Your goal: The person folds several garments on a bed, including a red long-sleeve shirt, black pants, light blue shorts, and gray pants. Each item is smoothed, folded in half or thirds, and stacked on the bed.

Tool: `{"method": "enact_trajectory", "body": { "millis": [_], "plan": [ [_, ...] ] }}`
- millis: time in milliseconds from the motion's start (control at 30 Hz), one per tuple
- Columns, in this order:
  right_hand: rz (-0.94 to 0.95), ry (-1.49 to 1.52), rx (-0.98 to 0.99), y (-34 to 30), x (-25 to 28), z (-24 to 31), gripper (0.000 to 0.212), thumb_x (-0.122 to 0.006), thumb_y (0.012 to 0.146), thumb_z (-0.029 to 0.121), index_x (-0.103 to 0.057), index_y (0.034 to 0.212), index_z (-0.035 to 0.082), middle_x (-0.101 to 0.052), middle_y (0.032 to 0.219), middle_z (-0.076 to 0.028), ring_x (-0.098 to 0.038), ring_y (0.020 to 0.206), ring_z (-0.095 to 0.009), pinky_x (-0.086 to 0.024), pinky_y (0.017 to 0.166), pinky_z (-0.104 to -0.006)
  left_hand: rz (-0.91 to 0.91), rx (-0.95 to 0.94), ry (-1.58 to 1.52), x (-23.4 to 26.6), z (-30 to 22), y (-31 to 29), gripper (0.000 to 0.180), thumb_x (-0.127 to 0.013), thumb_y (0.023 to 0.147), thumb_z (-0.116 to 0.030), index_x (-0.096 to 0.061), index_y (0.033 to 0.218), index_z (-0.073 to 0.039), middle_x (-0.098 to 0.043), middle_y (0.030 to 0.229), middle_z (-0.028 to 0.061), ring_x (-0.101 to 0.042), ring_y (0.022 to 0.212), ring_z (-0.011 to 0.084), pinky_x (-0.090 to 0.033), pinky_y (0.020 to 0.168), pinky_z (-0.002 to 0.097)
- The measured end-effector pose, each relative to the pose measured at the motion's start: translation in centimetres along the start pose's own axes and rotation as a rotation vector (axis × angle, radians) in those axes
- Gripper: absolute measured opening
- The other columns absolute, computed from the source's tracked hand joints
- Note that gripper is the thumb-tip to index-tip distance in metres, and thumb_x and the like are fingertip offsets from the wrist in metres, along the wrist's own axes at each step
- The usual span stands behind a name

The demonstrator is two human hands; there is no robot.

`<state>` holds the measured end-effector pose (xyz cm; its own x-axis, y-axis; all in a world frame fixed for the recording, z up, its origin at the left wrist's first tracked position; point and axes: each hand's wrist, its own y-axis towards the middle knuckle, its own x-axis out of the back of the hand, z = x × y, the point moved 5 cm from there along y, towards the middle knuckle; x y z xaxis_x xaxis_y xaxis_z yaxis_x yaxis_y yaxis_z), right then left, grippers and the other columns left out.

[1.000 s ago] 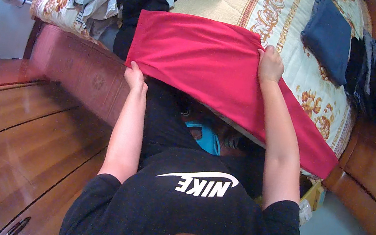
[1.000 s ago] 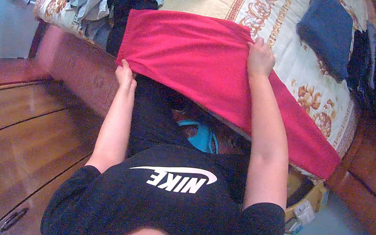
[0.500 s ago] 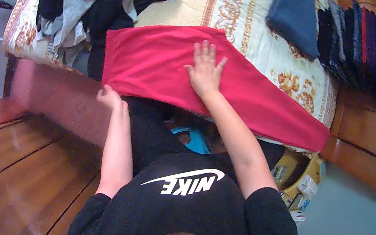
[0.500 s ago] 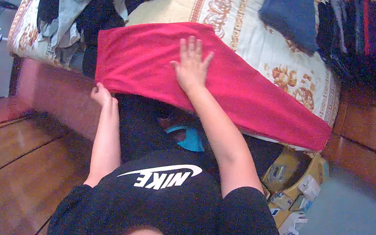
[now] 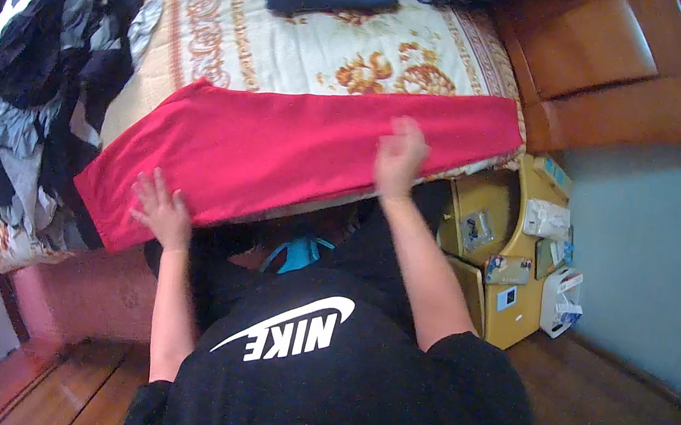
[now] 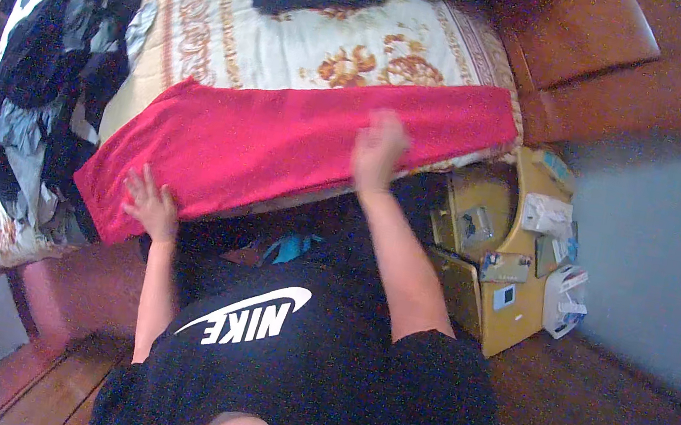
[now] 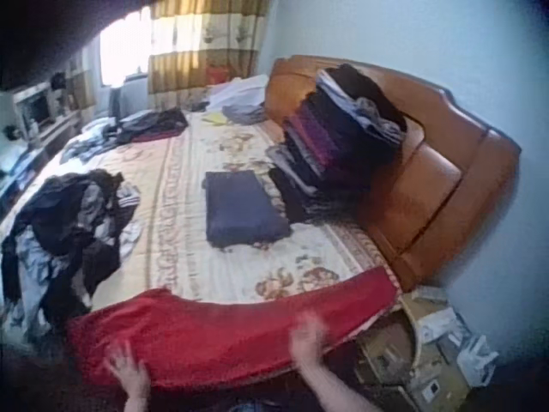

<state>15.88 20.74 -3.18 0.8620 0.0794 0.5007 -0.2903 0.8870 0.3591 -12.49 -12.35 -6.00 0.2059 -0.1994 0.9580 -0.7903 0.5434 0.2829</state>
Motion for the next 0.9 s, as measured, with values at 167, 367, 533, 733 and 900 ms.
{"method": "enact_trajectory", "body": {
  "millis": [167,367,533,733,900],
  "plan": [
    [-0.697,-0.158,-0.679,2.6,12.4,-13.9,0.031,-0.063,0.077,0.015,-0.053,0.097,-0.006,-0.056,0.097,-0.018,-0.054,0.087,-0.027,-0.043,0.076,-0.0378,0.407,-0.467,-0.075,2.2,-19.9,0.1,0.070,-0.055,0.077,-0.044,-0.022,0.137,-0.028,-0.009,0.146,0.0072,-0.004,0.135,0.0284,-0.006,0.097,0.0659],
    [-0.497,0.049,-0.738,4.5,12.5,-20.8,0.031,-0.066,0.076,0.014,-0.053,0.094,-0.007,-0.058,0.091,-0.018,-0.055,0.088,-0.023,-0.044,0.076,-0.0335,0.399,-0.901,-0.027,0.6,-29.9,-3.2,0.071,-0.056,0.076,-0.045,-0.023,0.137,-0.028,-0.017,0.143,0.0079,-0.012,0.133,0.0287,-0.011,0.096,0.0666],
    [-0.516,0.205,-0.767,3.5,13.1,-20.3,0.037,-0.066,0.076,0.014,-0.048,0.101,-0.007,-0.056,0.098,-0.017,-0.055,0.087,-0.023,-0.045,0.076,-0.0328,0.472,-0.999,-0.235,2.1,-31.3,-2.5,0.064,-0.057,0.076,-0.033,-0.031,0.134,-0.023,-0.026,0.140,0.0088,-0.024,0.129,0.0261,-0.014,0.099,0.0596],
    [-0.445,0.122,-0.647,3.6,12.3,-18.1,0.033,-0.064,0.079,0.015,-0.049,0.100,-0.006,-0.057,0.095,-0.015,-0.056,0.086,-0.021,-0.045,0.075,-0.0323,0.332,-0.691,-0.435,-0.8,-39.9,7.2,0.038,-0.061,0.076,-0.034,-0.055,0.107,-0.013,-0.053,0.112,0.0104,-0.048,0.105,0.0266,-0.033,0.089,0.0446],
    [-0.391,0.088,-0.737,3.1,12.4,-17.0,0.022,-0.064,0.078,0.014,-0.057,0.084,-0.006,-0.061,0.081,-0.013,-0.057,0.080,-0.021,-0.044,0.069,-0.0338,0.726,-0.700,-0.440,-4.9,-45.2,9.4,0.026,-0.065,0.071,-0.031,-0.062,0.088,-0.011,-0.064,0.084,0.0100,-0.059,0.085,0.0258,-0.040,0.081,0.0404]
  ]
}}
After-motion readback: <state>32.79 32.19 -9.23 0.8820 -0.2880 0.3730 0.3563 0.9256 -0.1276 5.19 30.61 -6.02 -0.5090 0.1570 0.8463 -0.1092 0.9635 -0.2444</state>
